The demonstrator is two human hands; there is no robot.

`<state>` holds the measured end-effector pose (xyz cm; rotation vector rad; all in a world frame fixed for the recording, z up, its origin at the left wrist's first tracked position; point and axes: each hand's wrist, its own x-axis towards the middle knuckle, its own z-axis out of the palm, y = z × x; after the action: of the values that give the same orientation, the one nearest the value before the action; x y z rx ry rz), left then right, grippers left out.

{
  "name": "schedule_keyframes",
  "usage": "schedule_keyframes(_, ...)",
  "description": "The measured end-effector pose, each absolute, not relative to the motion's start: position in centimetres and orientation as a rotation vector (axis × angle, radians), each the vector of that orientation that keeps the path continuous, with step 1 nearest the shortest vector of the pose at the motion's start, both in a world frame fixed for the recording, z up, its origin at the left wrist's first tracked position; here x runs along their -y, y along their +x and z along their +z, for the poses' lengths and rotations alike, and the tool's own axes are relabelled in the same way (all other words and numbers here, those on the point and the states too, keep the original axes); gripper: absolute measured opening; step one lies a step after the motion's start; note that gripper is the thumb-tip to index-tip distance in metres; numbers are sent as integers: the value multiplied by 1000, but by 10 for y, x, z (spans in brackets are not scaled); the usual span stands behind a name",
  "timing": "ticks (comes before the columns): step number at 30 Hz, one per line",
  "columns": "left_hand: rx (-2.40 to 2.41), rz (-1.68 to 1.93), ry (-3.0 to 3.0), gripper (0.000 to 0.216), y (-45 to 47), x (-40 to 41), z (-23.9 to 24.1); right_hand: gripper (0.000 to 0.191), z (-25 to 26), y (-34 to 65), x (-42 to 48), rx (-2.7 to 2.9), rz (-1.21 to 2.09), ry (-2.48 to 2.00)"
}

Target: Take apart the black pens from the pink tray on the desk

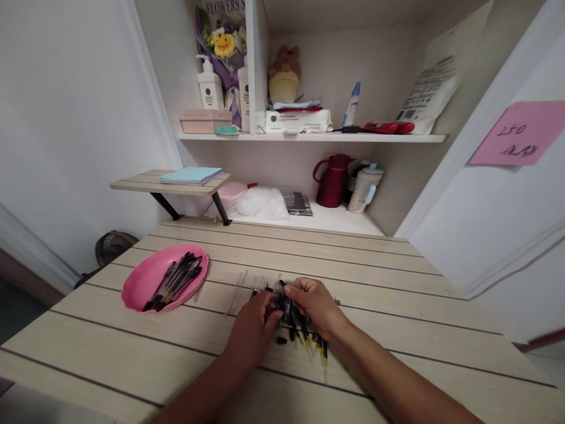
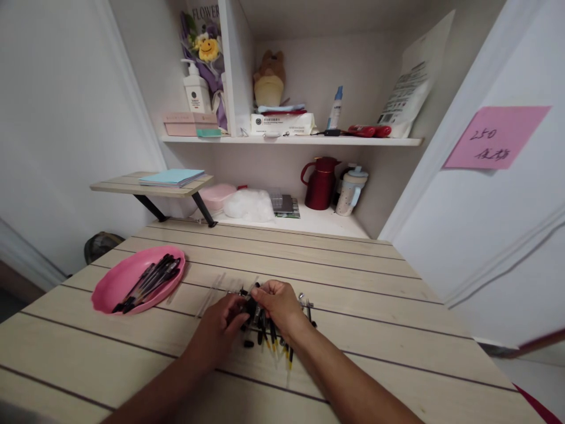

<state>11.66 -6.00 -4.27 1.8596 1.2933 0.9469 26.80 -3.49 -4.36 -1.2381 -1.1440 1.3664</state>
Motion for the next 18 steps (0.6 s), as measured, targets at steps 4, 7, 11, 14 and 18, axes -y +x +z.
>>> schedule_keyframes(4,-1062,742,1363,24,117,61,-39,27,-37,271,39,1142,1456,-1102)
schedule_keyframes(7,-895,658,1071,32,117,60,-38,27,-33,276,39,1227,1540,-1011)
schedule_keyframes(11,-961,690,1132,31,119,58,-42,33,-34,280,36,1286,1533,-1128)
schedule_keyframes(14,-1019,675,1194,28,120,58,-46,30,-35,283,35,1316,1493,-1202)
schedule_keyframes(18,-1005,652,1162,28,119,57,-48,29,-29,290,34,1339,1651,-1088)
